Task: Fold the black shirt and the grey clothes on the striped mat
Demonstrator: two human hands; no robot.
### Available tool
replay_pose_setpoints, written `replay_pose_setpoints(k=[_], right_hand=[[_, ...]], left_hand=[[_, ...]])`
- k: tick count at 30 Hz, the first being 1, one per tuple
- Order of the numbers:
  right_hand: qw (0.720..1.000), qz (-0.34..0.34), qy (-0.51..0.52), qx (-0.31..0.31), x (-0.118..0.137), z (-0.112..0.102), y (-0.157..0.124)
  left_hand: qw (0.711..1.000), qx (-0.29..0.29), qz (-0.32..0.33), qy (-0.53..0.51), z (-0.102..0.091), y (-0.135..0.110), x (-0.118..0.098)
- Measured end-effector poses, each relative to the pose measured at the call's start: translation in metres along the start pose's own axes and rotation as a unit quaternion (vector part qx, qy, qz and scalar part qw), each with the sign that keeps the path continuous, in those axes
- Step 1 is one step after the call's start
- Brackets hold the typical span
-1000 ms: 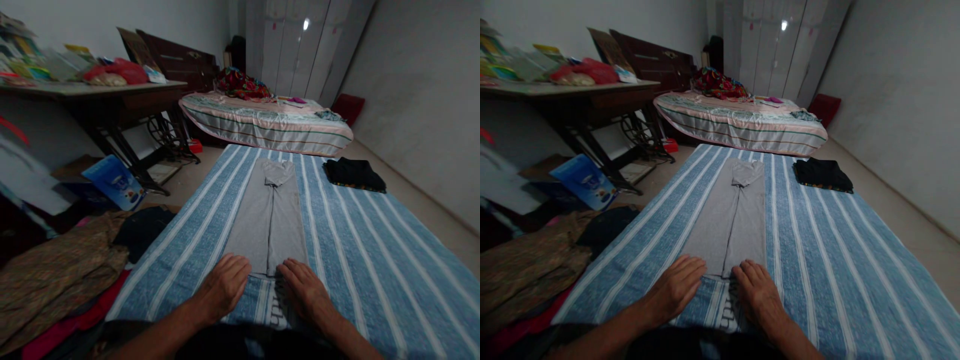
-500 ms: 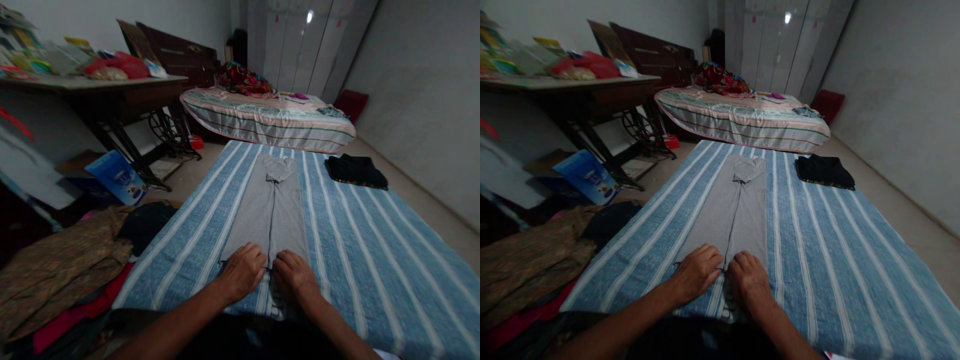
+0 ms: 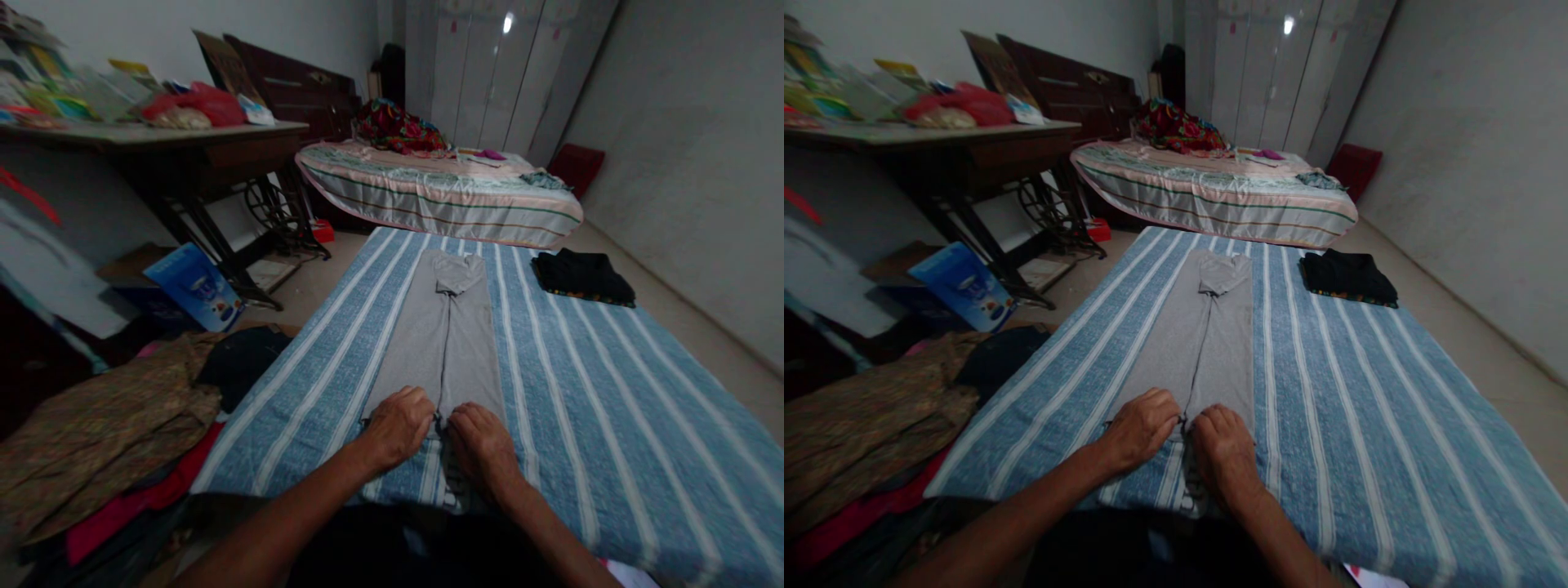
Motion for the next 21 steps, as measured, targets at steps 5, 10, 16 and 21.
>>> replay_pose_setpoints(k=[5, 10, 16, 21], right_hand=[[1.0, 0.026, -0.009, 0.005, -0.0023, -0.0025, 0.0045], [0.998, 0.065, -0.018, -0.004, -0.0031, -0.0044, 0.0039], [0.999, 0.034, -0.03, -0.008, -0.003, -0.0024, 0.0049], [0.999, 0.046, -0.028, -0.011, -0.0045, -0.0048, 0.0045]], left_hand=[[0.998, -0.002, -0.003, -0.056, -0.0048, 0.0001, 0.0022], [0.998, 0.007, -0.006, -0.065, -0.0027, -0.0023, 0.0017], [0.999, 0.007, -0.037, -0.034, 0.0004, -0.0015, 0.002], [0.999, 0.011, -0.043, -0.023, -0.0016, -0.0003, -0.0021]])
Point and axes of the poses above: each hand's wrist, its own y-axis towards the middle knuckle, its own z-axis out of the palm, x = y × z, the point moved 10 cm from there along y, towards the middle knuckle, and after that the axes turned 11 degrees about -z, right-handed, at the moved point
